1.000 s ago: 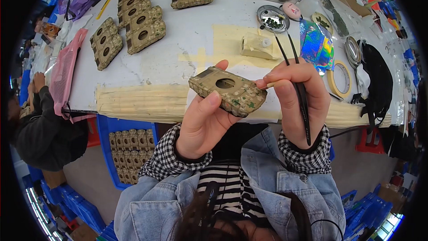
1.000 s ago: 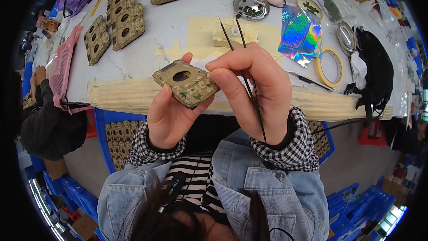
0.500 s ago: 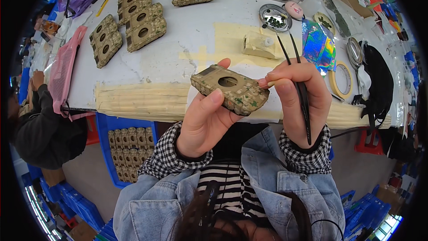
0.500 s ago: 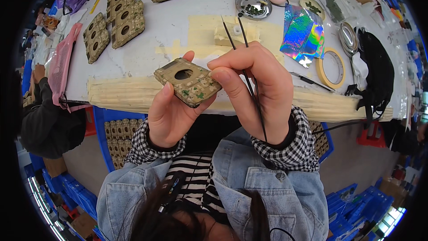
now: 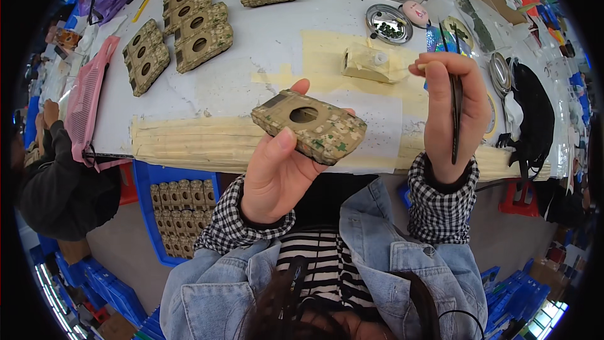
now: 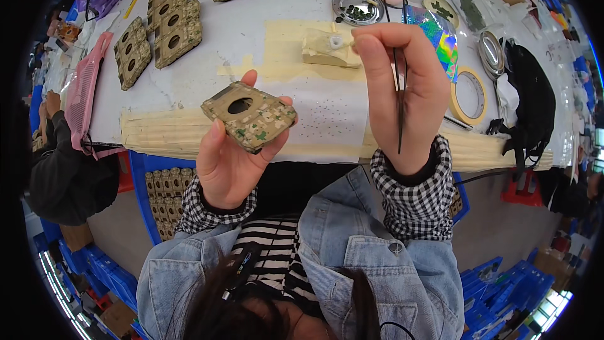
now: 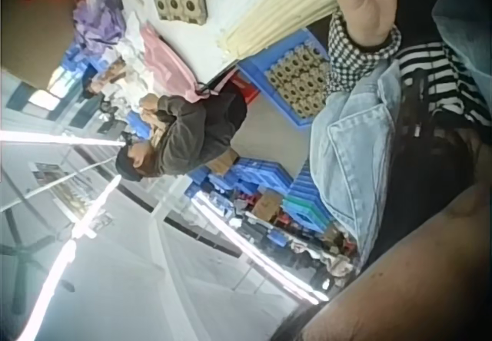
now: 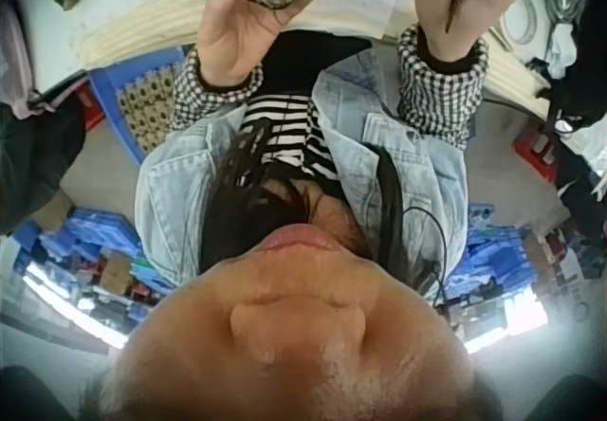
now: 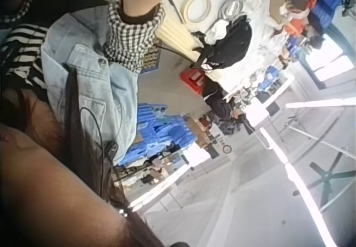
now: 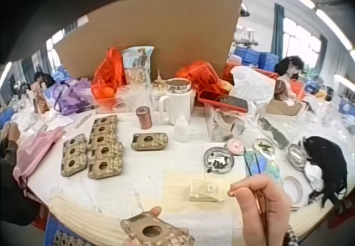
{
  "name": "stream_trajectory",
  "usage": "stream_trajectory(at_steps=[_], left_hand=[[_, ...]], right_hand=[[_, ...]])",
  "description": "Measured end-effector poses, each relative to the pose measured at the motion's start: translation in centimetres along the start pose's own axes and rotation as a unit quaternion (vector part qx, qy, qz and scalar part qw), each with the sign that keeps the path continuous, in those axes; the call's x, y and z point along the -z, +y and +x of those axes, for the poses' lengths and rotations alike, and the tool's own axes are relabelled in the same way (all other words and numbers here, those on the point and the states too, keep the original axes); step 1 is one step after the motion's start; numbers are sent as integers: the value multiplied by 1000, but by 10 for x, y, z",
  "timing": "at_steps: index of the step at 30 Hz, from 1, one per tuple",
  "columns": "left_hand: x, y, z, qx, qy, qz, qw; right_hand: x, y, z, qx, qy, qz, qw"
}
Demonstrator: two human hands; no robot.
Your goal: Apply fine markings or coloring to toy tank turret components using a detailing pen.
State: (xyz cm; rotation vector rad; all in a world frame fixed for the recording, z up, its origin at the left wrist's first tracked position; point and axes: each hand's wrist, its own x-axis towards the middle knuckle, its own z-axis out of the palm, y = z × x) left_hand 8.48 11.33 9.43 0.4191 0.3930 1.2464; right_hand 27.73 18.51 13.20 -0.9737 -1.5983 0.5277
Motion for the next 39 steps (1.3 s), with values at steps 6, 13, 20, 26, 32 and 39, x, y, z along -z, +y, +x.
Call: stream_trajectory(at_steps=[6,13,20,26,32,39], left_hand=[[11,4,-2,-47,15,-54,997],[16,3,2,-24,18,-143,989],[20,3,4,-11,-2,-170,985],[21,3,4,0,-14,-181,983],[22,3,4,2,-27,-207,978],[28,10,2,-20,-64,-215,974]], right_hand=[[-6,24,15,148,21,-240,959],[-9,25,15,141,-49,-298,943],[-11,26,15,136,-66,-291,945],[-11,26,15,134,-70,-292,945],[-12,25,15,133,-71,-292,944],[6,23,11,162,-34,-244,955]])
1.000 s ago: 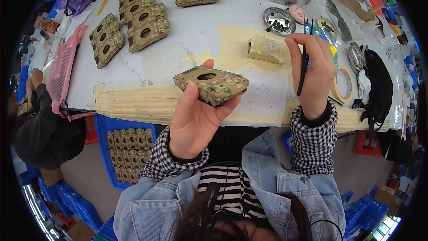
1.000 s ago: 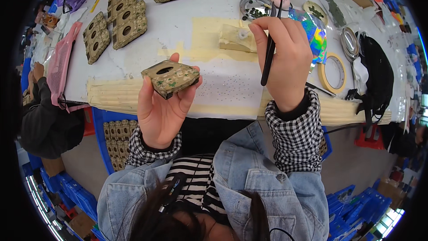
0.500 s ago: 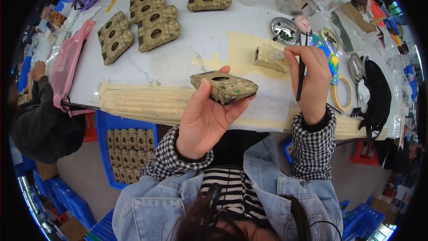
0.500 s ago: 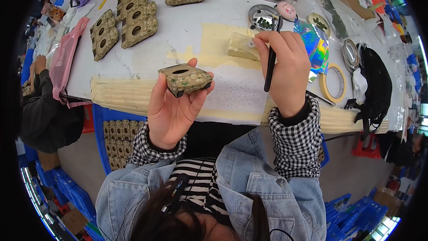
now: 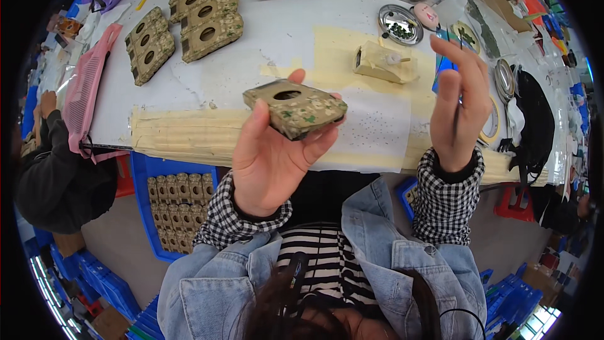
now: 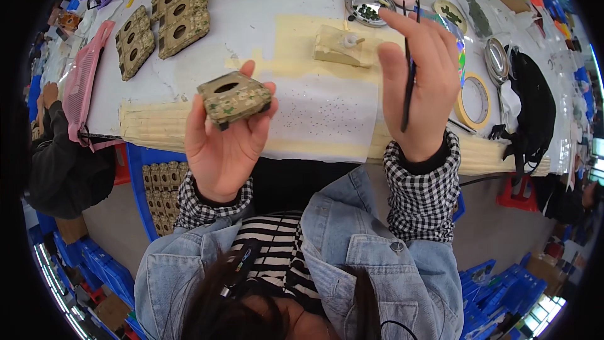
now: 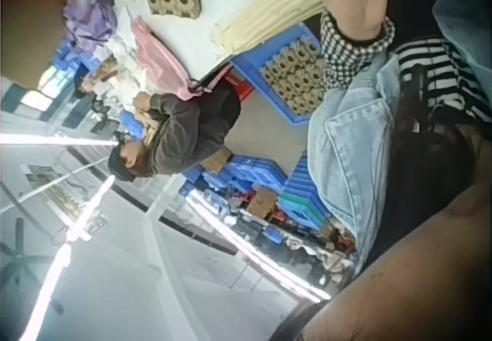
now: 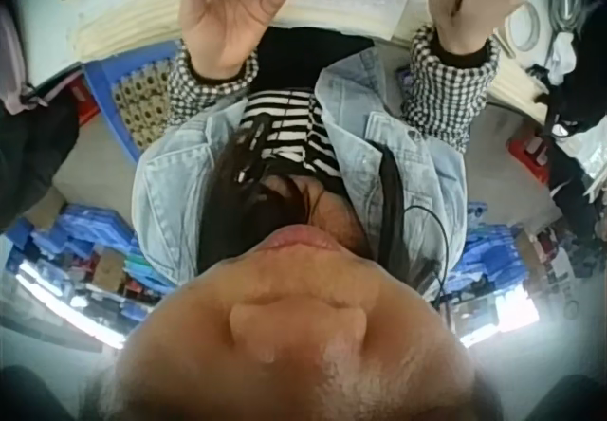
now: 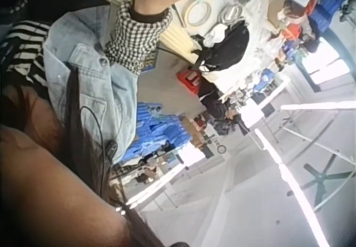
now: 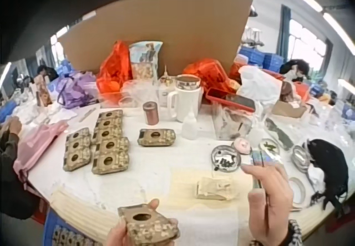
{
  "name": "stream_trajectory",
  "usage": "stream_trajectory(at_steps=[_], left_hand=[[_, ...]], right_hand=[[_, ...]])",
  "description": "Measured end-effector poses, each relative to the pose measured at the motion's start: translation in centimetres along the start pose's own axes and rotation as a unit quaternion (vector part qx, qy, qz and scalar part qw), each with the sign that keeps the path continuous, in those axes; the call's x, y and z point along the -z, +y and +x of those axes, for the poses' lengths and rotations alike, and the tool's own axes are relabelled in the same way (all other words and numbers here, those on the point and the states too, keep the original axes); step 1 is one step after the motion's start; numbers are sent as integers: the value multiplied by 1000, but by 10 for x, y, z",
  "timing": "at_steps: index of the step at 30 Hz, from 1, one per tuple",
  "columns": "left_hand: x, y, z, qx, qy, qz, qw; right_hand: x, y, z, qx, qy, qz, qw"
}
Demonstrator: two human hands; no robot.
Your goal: Apply fine markings or coloring to toy tank turret components using a detailing pen.
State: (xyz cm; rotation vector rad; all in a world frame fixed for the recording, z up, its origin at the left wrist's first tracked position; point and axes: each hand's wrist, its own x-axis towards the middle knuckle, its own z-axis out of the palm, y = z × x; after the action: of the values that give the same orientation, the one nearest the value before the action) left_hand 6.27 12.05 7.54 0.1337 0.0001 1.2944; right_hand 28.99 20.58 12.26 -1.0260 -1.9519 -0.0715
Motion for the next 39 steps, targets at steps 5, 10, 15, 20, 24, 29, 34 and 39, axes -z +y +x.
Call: stream_trajectory(at_steps=[5,10,15,20,24,29,34,39], left_hand=[[8,17,-9,-46,-40,-17,998],[20,28,-8,-40,-74,6,996],[24,27,-7,-58,-33,44,997],[28,23,-5,-91,-22,40,995],[28,23,-4,-81,-20,38,996],[28,23,-4,-78,-12,49,996],[29,23,-5,-77,-6,54,996],[29,22,-4,-78,-13,52,996]], right_hand=[[23,-17,-28,-142,-55,210,966],[32,-24,-48,-206,-200,267,920],[10,-18,-45,-123,-236,284,921],[0,-21,-46,-177,-213,315,908],[-6,-18,-47,-176,-220,308,909],[-9,-19,-47,-196,-228,289,909],[-10,-19,-48,-207,-232,284,907],[-11,-19,-48,-207,-238,281,906]])
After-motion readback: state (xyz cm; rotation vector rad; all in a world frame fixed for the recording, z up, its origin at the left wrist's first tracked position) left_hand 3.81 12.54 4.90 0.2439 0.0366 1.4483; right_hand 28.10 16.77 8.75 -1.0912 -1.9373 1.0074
